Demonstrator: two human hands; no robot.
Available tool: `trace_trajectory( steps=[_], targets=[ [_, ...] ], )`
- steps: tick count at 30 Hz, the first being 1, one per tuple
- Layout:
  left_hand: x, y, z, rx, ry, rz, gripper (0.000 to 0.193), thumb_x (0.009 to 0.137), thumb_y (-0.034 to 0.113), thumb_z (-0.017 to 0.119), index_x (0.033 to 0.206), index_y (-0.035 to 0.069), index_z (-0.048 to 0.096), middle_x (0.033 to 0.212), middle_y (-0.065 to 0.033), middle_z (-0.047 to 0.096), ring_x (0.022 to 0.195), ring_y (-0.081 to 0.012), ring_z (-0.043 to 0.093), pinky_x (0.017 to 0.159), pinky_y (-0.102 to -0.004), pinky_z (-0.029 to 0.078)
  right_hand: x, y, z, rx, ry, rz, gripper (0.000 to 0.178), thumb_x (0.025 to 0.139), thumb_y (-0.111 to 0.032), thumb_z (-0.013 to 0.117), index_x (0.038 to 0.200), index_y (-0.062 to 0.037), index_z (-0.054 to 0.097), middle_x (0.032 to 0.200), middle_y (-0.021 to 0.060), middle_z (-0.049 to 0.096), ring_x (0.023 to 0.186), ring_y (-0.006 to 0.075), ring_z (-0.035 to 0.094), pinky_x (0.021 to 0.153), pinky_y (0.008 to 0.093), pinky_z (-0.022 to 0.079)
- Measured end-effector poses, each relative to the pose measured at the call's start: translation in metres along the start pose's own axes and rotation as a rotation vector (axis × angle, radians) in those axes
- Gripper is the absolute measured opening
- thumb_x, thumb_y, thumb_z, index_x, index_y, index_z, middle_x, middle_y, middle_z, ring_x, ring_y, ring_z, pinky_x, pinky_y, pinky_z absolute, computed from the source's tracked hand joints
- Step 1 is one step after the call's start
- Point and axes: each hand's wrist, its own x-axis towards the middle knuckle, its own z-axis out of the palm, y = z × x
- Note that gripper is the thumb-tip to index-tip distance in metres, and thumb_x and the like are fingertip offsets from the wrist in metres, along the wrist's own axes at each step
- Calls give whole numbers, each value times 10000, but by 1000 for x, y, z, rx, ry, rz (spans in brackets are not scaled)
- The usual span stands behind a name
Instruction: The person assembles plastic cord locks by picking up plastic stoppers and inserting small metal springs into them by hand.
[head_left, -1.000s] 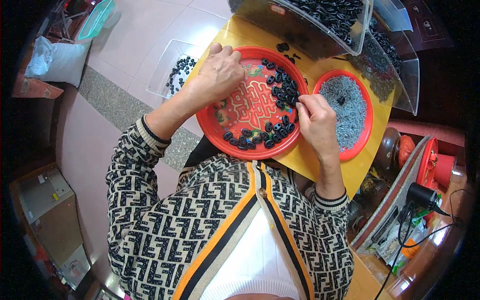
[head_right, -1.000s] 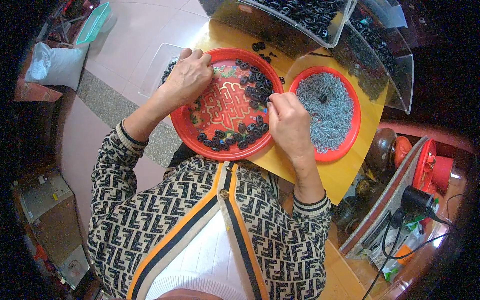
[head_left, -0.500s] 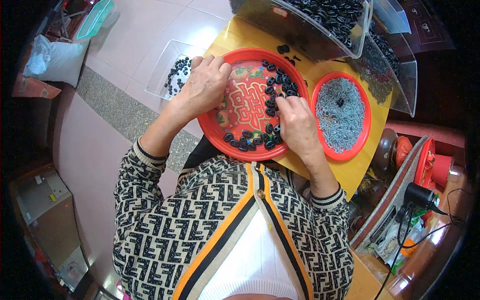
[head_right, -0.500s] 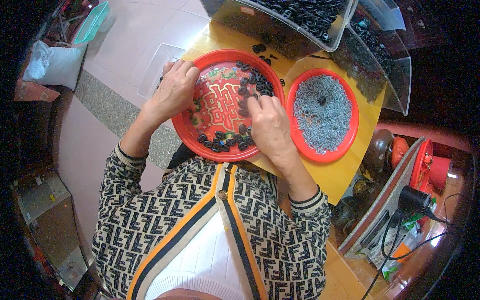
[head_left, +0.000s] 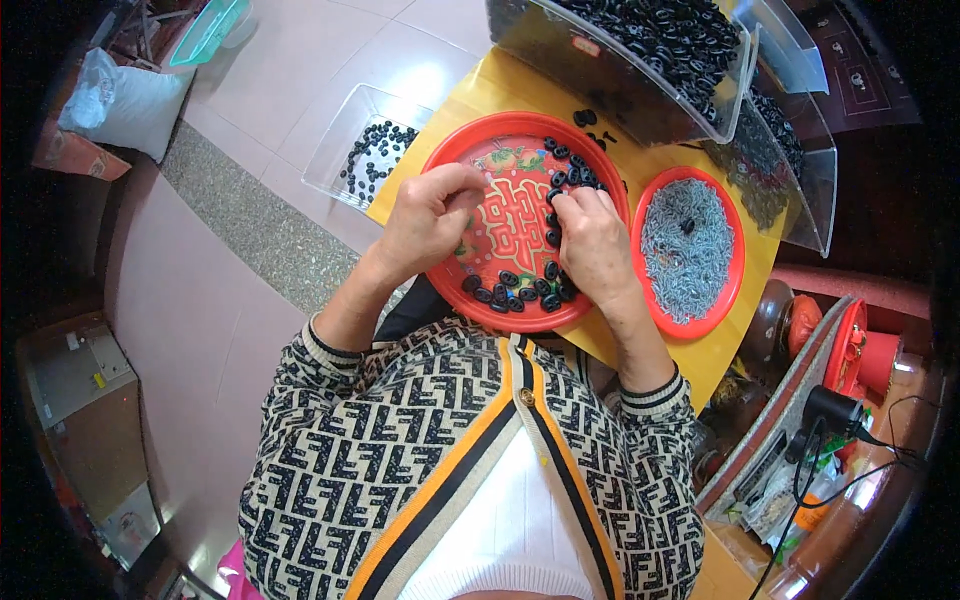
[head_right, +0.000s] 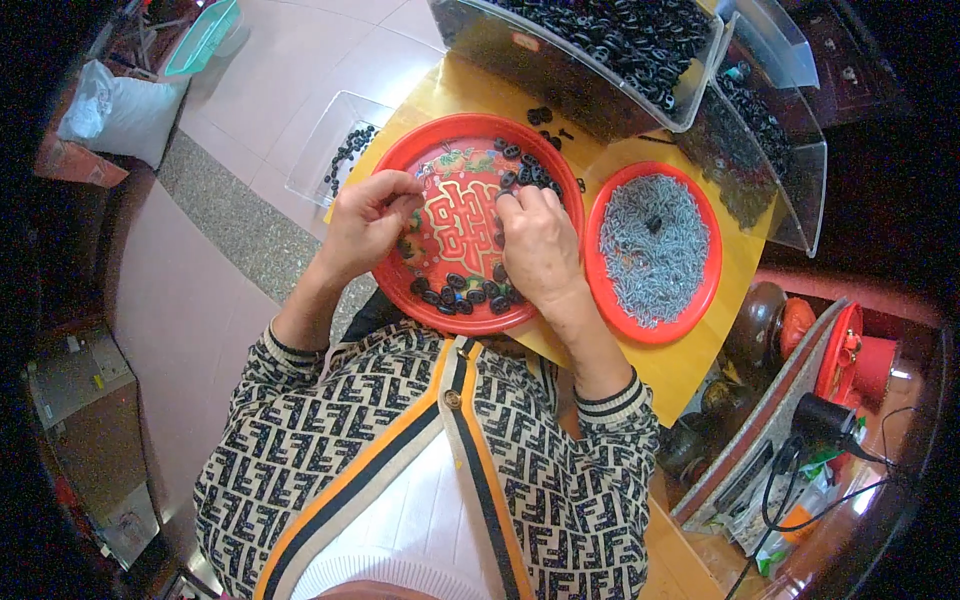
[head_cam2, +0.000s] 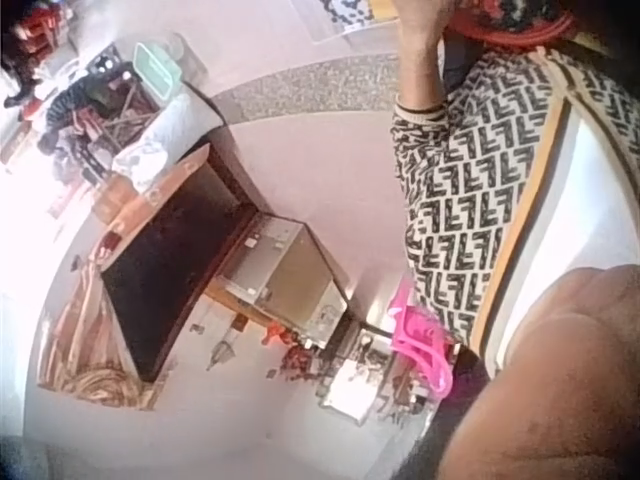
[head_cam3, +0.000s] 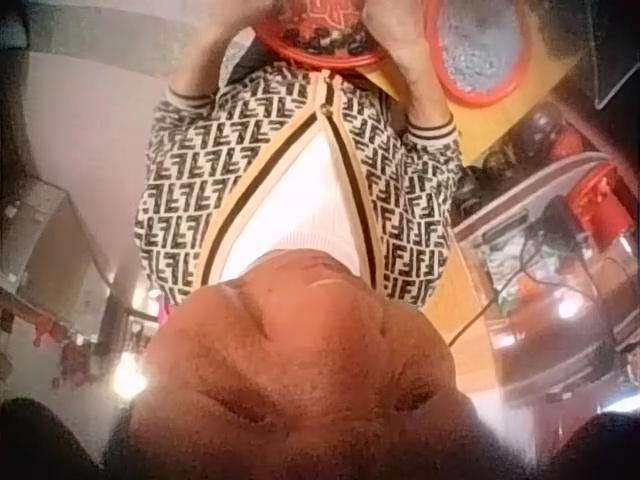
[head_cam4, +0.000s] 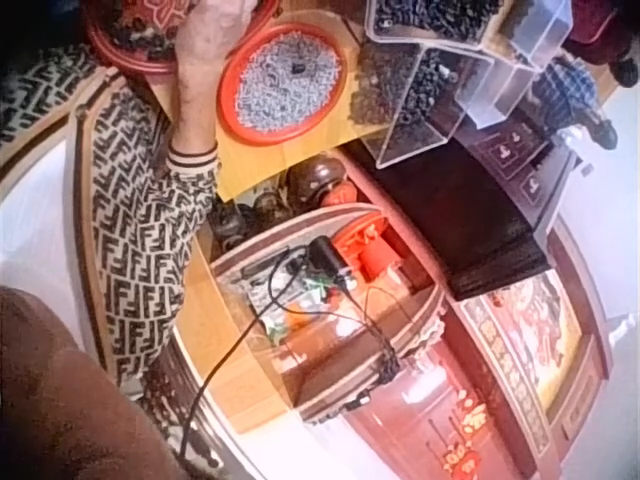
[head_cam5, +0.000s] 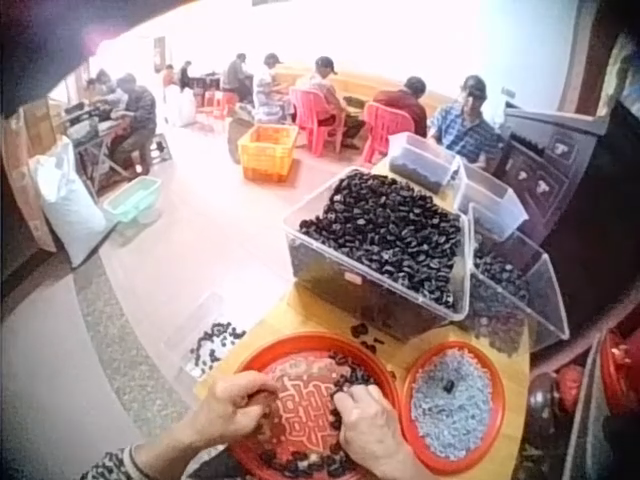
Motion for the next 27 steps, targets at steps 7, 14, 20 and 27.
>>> trace_trajectory(
  steps=[7,14,20,27],
  targets=[
    [-7,-3,-1,-333,-1,-159,113,774,-17,564,882,-31,597,784,-55,608,682,-89,565,595,-218,473,-2,8,-5,41,-40,-11,163,666,29,504,813,-25,549,785,150,518,782,308,515,699,372,443],
    [-10,-7,-2,-665,-37,-375,139,777,4,569,911,-30,583,749,-69,595,546,-79,545,458,-210,458,2,9,-9,-31,-166,-92,173,693,-8,503,857,-49,539,808,141,519,799,295,530,684,372,457],
    [-12,-8,0,-943,-138,-526,156,772,-18,566,928,-22,569,812,-60,589,738,-133,577,668,-252,496,7,7,-14,-100,-260,-112,119,714,-51,486,825,-52,529,803,134,510,778,291,534,661,369,466],
    [-15,-10,2,-1054,-180,-564,139,758,-31,572,896,-10,574,802,-56,582,704,-136,560,668,-273,486,9,6,-9,-107,-223,-133,108,694,-39,504,800,-19,509,779,140,499,756,305,525,663,375,467]
  ],
)
